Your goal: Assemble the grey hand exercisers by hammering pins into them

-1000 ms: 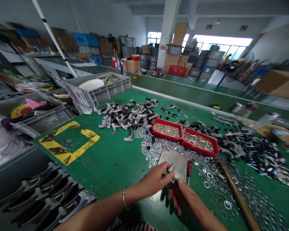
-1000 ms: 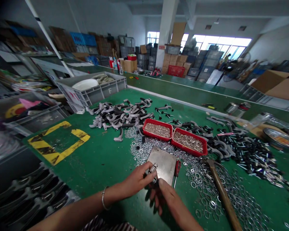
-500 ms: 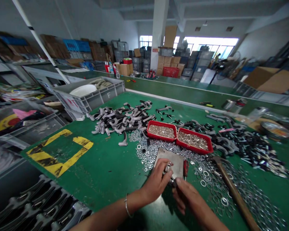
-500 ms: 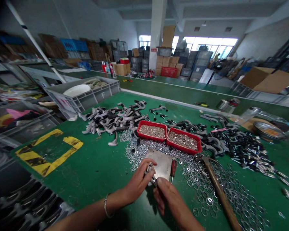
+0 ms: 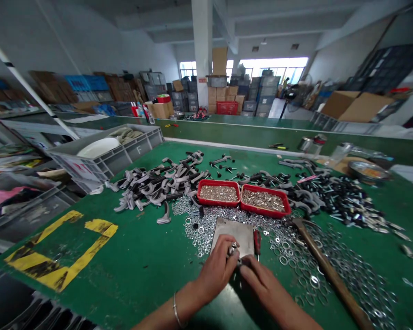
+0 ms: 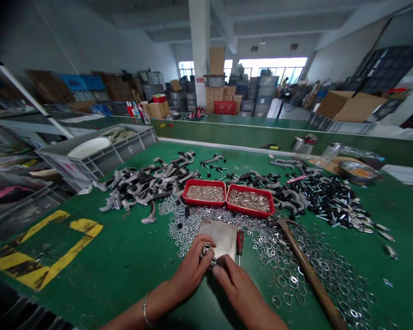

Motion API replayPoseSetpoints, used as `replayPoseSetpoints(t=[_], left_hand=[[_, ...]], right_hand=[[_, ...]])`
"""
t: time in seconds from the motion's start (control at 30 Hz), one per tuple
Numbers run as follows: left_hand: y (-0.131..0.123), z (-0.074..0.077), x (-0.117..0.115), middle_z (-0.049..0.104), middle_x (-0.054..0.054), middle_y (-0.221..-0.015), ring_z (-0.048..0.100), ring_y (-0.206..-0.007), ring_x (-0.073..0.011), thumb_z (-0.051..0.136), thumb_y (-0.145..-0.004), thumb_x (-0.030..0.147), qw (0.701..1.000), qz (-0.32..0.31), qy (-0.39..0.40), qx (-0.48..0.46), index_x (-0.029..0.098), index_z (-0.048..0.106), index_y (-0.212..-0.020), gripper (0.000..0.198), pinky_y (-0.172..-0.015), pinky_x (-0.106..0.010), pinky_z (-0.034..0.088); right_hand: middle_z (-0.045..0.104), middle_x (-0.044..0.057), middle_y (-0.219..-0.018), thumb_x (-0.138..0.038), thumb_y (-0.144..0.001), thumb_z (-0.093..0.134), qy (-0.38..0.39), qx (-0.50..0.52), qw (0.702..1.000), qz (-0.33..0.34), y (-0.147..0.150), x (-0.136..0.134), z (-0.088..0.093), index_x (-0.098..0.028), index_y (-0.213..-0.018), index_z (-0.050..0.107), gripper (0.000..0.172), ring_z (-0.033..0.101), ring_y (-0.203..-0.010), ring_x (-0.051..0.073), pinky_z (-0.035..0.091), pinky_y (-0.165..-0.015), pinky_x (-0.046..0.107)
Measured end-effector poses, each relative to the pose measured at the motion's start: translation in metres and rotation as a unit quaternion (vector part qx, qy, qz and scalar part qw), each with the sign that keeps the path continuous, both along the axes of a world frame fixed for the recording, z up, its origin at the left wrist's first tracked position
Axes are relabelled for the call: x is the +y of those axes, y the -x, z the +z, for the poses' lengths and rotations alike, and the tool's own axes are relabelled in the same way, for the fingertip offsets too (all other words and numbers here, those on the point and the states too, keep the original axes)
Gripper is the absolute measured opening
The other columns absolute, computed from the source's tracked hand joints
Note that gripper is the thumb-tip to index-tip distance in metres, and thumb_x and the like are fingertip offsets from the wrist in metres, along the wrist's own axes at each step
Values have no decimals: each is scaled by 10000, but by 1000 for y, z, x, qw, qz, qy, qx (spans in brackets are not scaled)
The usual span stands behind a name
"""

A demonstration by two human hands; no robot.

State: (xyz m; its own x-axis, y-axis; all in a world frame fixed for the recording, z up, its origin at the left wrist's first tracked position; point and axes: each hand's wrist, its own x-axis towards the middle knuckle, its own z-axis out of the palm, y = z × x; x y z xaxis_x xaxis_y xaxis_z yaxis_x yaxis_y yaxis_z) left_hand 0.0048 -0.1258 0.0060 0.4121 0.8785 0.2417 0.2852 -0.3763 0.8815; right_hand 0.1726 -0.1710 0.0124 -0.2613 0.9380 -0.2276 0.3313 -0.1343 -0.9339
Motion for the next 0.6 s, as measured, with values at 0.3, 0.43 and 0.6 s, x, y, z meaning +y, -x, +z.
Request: replayPoseSetpoints(t=[0.3, 0.43, 0.6], left_hand=[[2, -12, 2, 565, -97, -1048, 565, -992, -201, 394, -987, 293, 999, -9, -22, 31, 191, 544, -1019, 184, -937, -338, 461], [2, -5, 3, 573, -95, -1043, 566, -1005, -202, 370, -994, 293, 999, 2, -17, 40, 196, 540, -1040, 201, -944, -333, 464], [-9, 0, 5, 588, -90, -986, 587, -936, -210, 388, -971, 299, 996, 7, -13, 93, 198, 548, -1004, 193, -900, -338, 489]], right_hand=[[536, 11, -763, -636, -938, 372, 60, 181, 980, -51, 7, -1, -28, -232, -877, 512, 431, 536, -649, 145, 440, -588, 247], [572, 35, -828, -656, -860, 529, 28, 180, 980, -77, 4, -1, -26, -231, -876, 538, 425, 542, -758, 167, 449, -647, 249], [538, 3, -731, -718, -855, 469, 39, 215, 975, -42, 5, -1, -55, -240, -874, 549, 485, 484, -608, 137, 390, -556, 236]])
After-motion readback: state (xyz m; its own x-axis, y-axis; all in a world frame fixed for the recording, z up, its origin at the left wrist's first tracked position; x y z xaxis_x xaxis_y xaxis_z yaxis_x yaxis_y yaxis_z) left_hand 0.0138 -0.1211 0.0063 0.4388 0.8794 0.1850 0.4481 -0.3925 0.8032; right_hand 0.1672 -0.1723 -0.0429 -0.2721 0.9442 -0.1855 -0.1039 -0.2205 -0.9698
